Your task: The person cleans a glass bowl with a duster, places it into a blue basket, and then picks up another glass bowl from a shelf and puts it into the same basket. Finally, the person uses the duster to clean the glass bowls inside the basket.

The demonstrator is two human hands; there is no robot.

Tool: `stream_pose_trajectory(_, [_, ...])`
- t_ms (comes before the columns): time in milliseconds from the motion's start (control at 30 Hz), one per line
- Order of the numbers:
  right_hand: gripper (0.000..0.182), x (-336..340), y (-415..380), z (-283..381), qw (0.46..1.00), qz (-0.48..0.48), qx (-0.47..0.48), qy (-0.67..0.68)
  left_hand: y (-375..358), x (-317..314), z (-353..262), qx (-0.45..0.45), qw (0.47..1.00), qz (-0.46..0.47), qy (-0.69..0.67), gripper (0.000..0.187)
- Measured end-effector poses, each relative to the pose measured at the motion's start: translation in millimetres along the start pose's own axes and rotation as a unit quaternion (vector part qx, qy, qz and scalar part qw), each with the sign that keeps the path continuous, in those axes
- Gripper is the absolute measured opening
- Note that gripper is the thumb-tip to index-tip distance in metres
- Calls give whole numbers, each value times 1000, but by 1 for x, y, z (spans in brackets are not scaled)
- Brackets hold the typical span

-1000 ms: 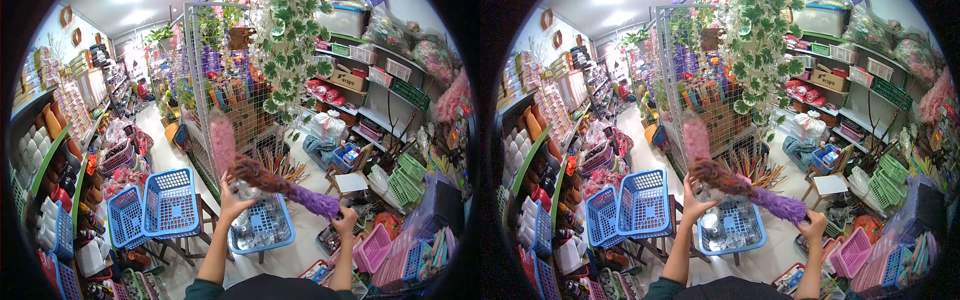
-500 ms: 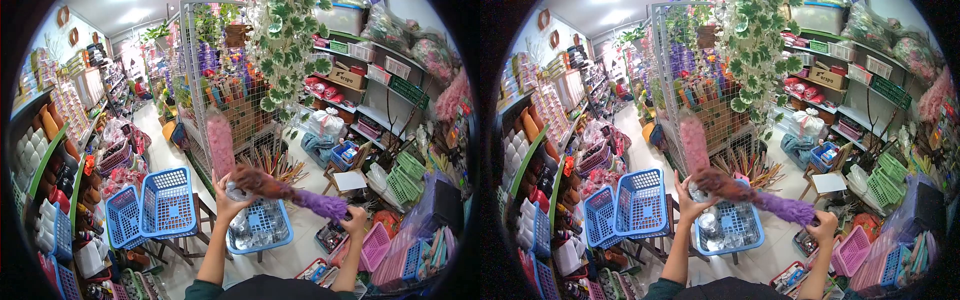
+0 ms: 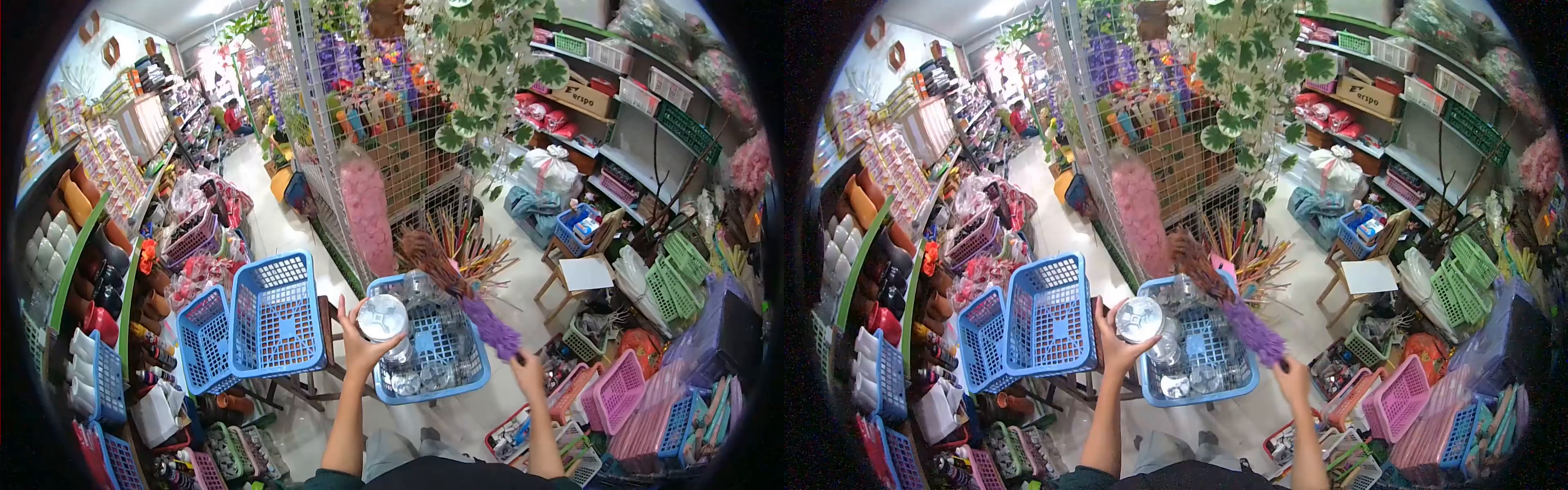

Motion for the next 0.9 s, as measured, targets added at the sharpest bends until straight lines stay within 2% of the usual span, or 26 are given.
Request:
stream_pose_trajectory(67, [25, -64, -12, -8, 985, 97, -77, 120, -16, -1, 15, 11, 1000, 13, 12, 129])
stream_pose_trajectory(167, [30, -158, -31, -17, 939, 181, -173, 235, -34, 0, 11, 44, 997, 33, 50, 128])
stream_pose_trajectory(233, [33, -194, -42, -4, 939, 194, -163, 232, -45, 1, 19, 53, 997, 34, 35, 128])
stream_pose_trajectory(300, [27, -241, -46, -17, 949, 177, -91, 243, -55, 2, 22, 61, 997, 32, 19, 127])
stream_pose_trajectory(333, [21, -244, -46, -3, 968, 147, -23, 202, -58, 3, 20, 58, 998, 28, 19, 127])
stream_pose_trajectory(367, [21, -244, -44, 2, 968, 153, -22, 200, -62, 5, 18, 54, 998, 25, 20, 127])
stream_pose_trajectory(433, [41, -249, -49, 9, 878, 340, -239, 236, -65, 9, 14, 55, 998, 16, 8, 127])
stream_pose_trajectory(500, [41, -255, -49, 3, 890, 335, -207, 230, -68, 14, 4, 47, 998, 23, 27, 125])
stream_pose_trajectory(567, [42, -246, -43, 9, 935, 245, -104, 234, -69, 20, -1, 38, 998, 18, 44, 125])
stream_pose_trajectory(600, [51, -233, -34, 20, 924, 341, -128, 114, -71, 23, -2, 43, 998, 17, 29, 125])
stream_pose_trajectory(633, [51, -230, -33, 27, 924, 344, -123, 113, -72, 27, -3, 47, 999, 16, 16, 125])
stream_pose_trajectory(700, [58, -214, -25, 51, 983, 175, 11, -46, -72, 37, -10, 31, 999, 6, 21, 126])
stream_pose_trajectory(733, [58, -191, -21, 90, 971, 237, -25, 32, -73, 43, -14, 16, 1000, 2, 25, 126])
stream_pose_trajectory(767, [53, -195, -18, 102, 975, 198, 46, 92, -74, 50, -18, 15, 999, -7, 31, 126])
stream_pose_trajectory(833, [48, -182, -22, 155, 915, 256, 24, 310, -78, 67, -31, 23, 999, -31, 22, 126])
stream_pose_trajectory(900, [46, -150, -38, 225, 879, 295, 83, 367, -83, 87, -45, 14, 998, -51, 26, 126])
Point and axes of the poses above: each hand's wrist, its own y-axis towards the middle knuckle, its own x-axis out of the back of the hand, z = x × y, the point moved 4 cm from there along y, towards the middle knuckle, and after that the axes turned 3 degrees about -y, right-handed, at the moved point
